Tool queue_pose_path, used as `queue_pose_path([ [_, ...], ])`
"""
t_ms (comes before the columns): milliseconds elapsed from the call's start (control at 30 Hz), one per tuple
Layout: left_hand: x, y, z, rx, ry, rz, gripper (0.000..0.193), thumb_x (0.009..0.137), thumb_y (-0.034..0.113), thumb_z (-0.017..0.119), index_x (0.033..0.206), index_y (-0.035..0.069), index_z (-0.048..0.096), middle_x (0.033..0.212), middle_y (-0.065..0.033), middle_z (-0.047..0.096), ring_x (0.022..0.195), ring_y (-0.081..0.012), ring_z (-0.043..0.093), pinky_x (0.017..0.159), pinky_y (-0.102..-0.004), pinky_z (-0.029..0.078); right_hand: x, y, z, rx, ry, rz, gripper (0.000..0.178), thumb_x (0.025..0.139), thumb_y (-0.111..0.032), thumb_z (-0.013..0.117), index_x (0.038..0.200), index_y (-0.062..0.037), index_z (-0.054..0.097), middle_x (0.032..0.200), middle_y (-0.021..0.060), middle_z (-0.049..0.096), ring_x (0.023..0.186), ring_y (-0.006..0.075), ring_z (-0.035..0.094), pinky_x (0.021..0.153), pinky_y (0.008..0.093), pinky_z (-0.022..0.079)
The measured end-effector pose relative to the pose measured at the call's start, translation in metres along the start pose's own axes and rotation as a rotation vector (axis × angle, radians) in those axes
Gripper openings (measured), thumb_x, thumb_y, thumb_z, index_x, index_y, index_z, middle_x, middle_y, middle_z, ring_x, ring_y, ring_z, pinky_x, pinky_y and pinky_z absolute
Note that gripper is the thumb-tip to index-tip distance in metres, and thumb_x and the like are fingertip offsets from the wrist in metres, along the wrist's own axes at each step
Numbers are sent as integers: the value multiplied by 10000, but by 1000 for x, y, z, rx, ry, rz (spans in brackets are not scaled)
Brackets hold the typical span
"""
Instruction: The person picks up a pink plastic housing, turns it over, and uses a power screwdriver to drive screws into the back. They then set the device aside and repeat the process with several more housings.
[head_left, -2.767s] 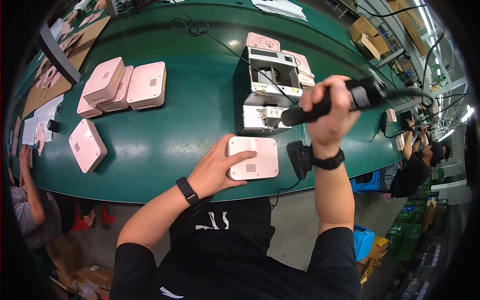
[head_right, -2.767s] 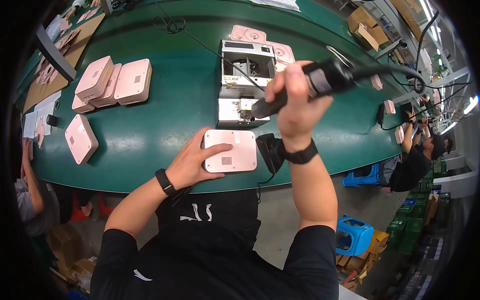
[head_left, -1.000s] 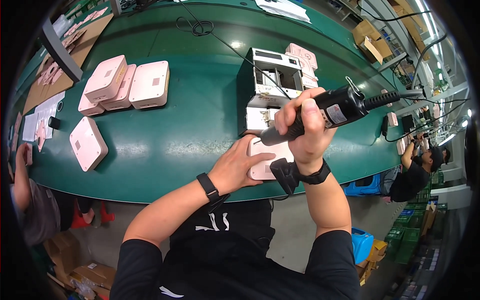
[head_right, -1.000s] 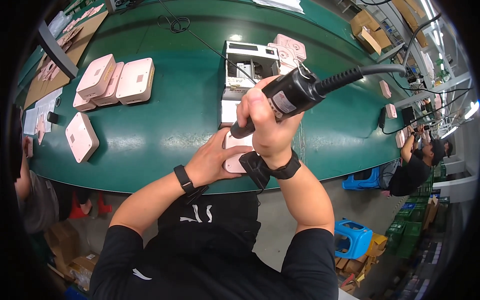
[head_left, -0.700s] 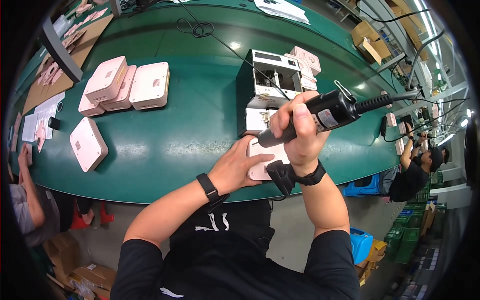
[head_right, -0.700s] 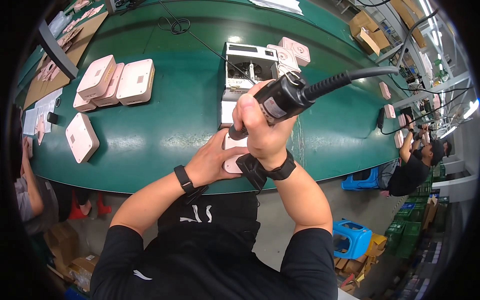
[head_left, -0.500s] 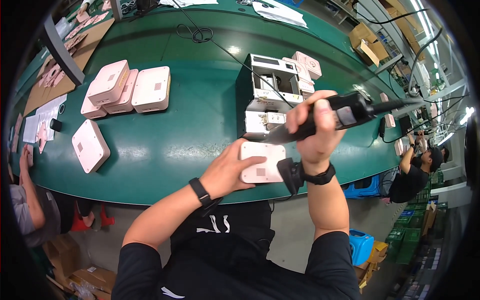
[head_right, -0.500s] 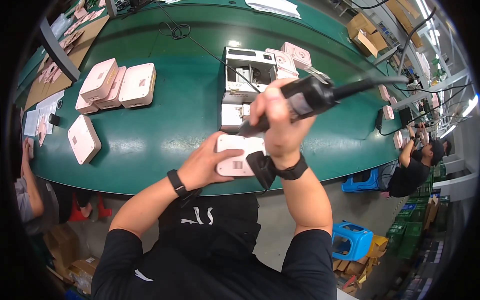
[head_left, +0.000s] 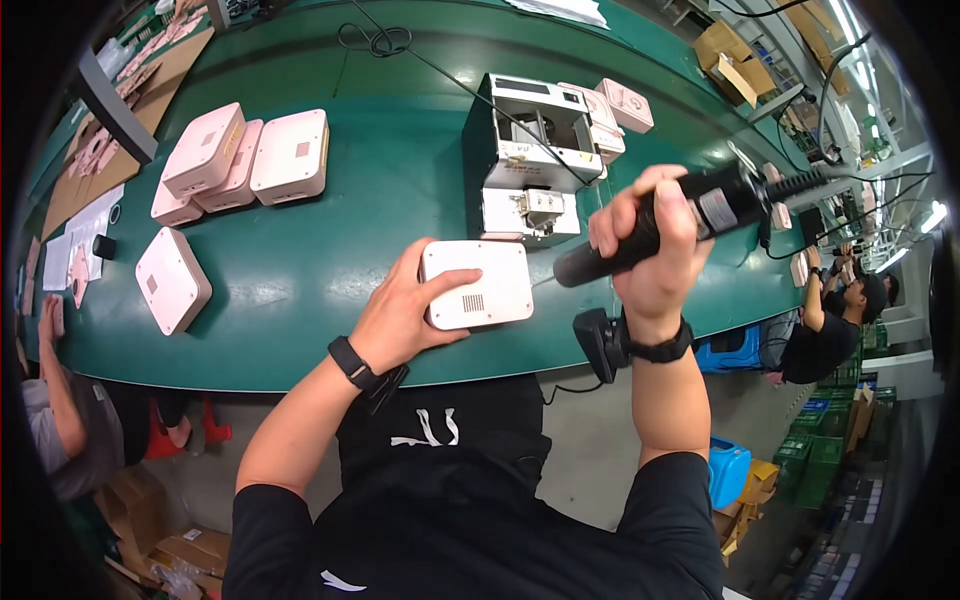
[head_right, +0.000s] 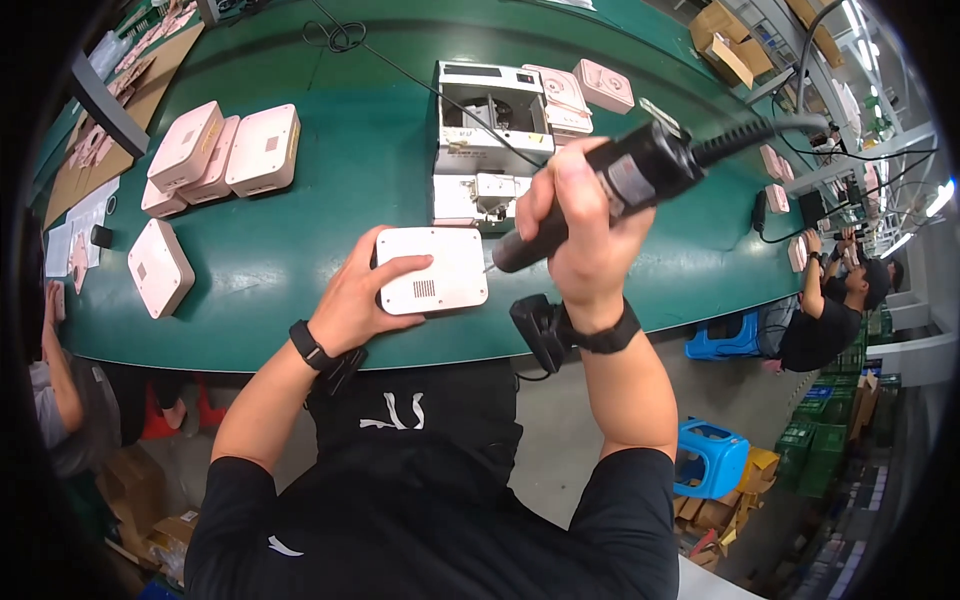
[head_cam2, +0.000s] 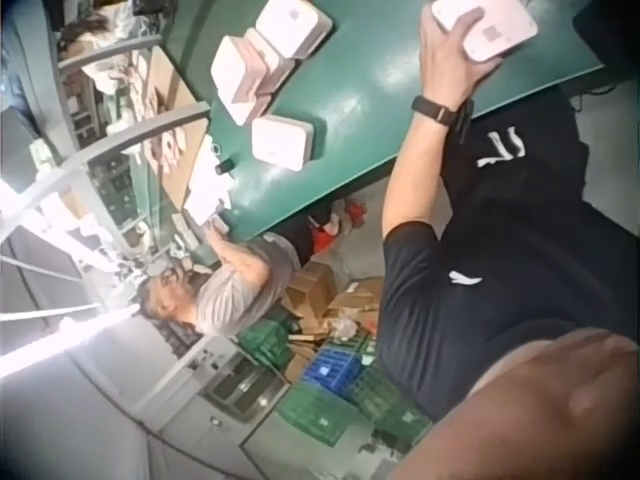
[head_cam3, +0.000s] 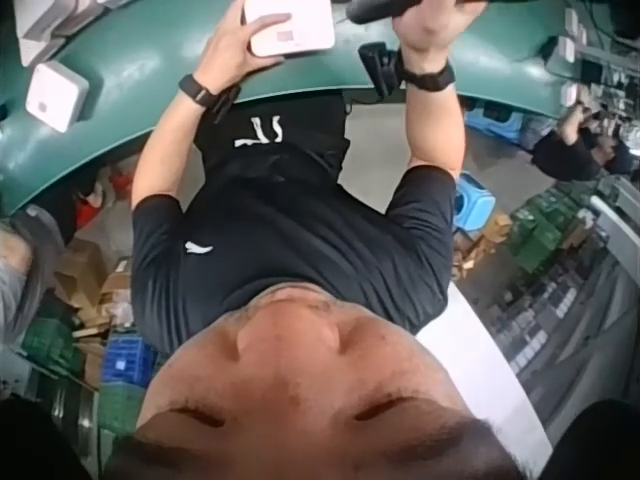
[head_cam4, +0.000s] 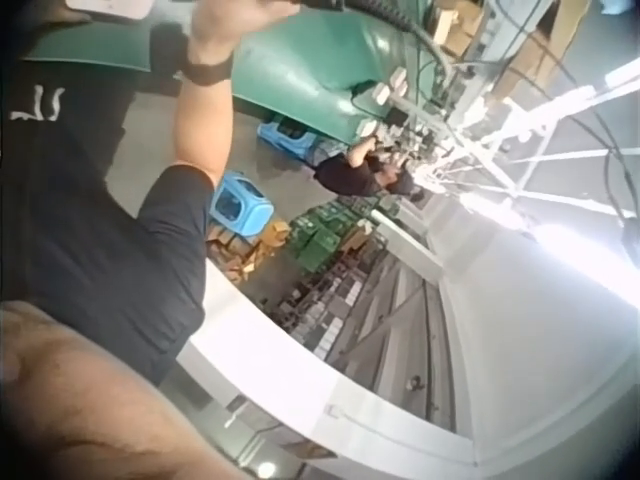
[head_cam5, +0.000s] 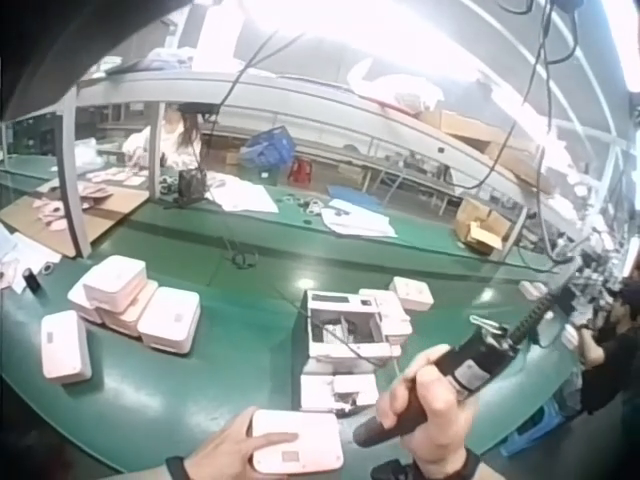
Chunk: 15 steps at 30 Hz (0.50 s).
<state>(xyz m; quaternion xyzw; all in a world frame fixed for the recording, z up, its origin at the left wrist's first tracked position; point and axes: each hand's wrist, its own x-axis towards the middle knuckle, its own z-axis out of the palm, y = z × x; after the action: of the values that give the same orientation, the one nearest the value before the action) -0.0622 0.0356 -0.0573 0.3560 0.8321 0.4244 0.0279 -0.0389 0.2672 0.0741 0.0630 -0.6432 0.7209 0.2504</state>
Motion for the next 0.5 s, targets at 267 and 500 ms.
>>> queue_pose_path([
  [267, -2, -2, 4, 10, 15, 27, 751, 593, 157, 895, 1276, 281, 609, 1345, -174, 421, 1201, -390, 519, 989, -441, 493, -35, 9, -7, -18, -36, 32, 206, 950, -241, 501, 979, -38, 480, 634, 83, 489, 492, 167, 454, 515, 345, 436],
  [500, 1, -1, 4, 0, 20, 30, 751, 595, 156, 893, 1278, 281, 607, 1337, -172, 430, 1195, -389, 523, 984, -444, 495, -39, 21, -9, 22, -24, 49, 225, 936, -260, 531, 956, -44, 471, 641, 87, 495, 500, 170, 456, 513, 341, 437],
])
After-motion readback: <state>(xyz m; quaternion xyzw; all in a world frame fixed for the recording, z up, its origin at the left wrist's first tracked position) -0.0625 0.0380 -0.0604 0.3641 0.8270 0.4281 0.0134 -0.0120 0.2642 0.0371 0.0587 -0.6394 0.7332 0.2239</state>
